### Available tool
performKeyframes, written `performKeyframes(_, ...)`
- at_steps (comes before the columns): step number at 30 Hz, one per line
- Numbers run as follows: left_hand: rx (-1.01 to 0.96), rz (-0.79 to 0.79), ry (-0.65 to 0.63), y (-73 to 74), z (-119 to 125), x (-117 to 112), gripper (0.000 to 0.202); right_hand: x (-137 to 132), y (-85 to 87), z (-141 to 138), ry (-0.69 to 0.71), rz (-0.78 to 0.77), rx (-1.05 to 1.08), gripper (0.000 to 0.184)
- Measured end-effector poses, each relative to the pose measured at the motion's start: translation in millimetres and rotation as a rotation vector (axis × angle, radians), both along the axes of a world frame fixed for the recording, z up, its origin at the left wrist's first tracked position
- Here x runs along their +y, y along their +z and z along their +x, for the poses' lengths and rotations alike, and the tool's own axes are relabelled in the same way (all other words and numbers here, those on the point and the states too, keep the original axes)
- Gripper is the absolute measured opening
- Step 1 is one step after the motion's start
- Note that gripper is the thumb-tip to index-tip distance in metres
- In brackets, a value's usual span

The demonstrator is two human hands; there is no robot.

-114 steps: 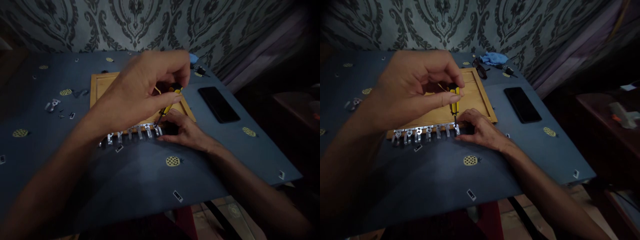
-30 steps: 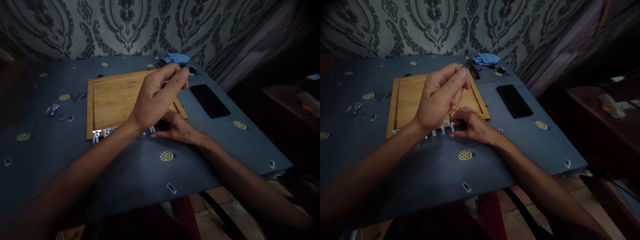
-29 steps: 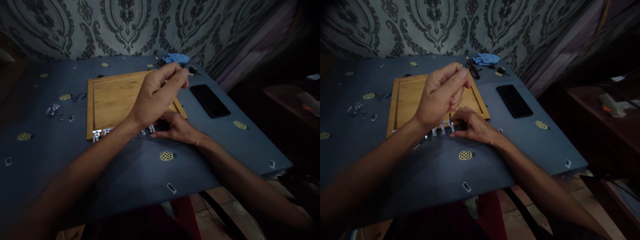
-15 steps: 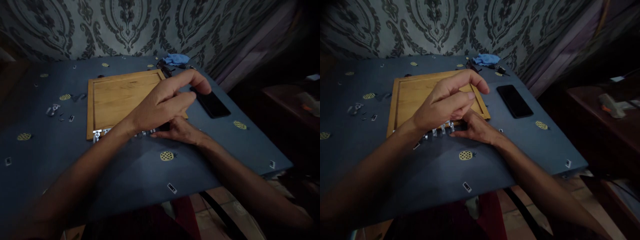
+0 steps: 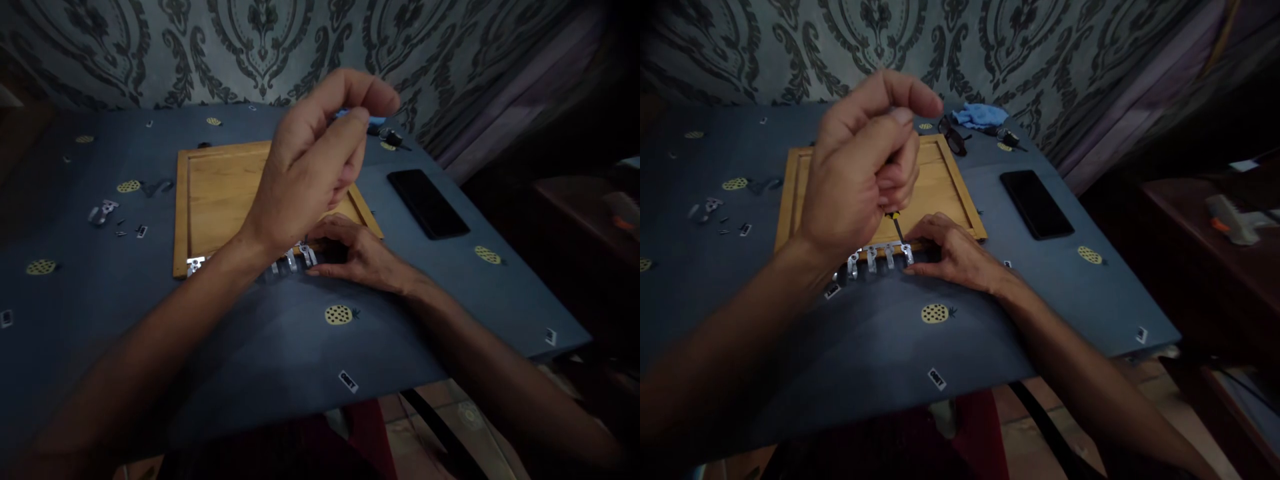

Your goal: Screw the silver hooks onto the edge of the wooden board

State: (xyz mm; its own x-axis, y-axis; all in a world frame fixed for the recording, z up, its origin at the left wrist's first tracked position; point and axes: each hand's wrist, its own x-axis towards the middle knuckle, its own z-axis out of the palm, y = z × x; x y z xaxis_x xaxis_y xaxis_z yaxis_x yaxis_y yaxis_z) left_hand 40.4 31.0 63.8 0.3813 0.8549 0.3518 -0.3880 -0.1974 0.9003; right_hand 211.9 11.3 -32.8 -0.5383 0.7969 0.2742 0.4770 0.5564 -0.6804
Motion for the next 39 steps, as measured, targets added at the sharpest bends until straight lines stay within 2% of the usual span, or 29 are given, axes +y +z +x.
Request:
performKeyframes(14,0.059,0.011,0.006,-11.5,5,-1,0.011,-1,0.8,-1,-0.013,-0.055,-0.003,0.046)
performKeyframes(22,0.122,0.021,0.038,-12.2,4,0,0.011,0,-0.2,-1,-0.011,-0.047,-0.015,0.047)
performKeyframes(32,0.223,0.102,-0.058,-13.0,-1,3,0.007,-1,1.2,-1,-0.034,-0.051,-0.019,0.045)
performKeyframes(36,0.218,0.156,0.048,-13.9,1,2,0.016,-2,2.3,-2,-0.023,-0.036,0.002,0.042)
performKeyframes(39,0.188,0.091,0.08,-14.1,6,-3,0.019,-2,2.5,-2,-0.031,-0.042,0.007,0.039)
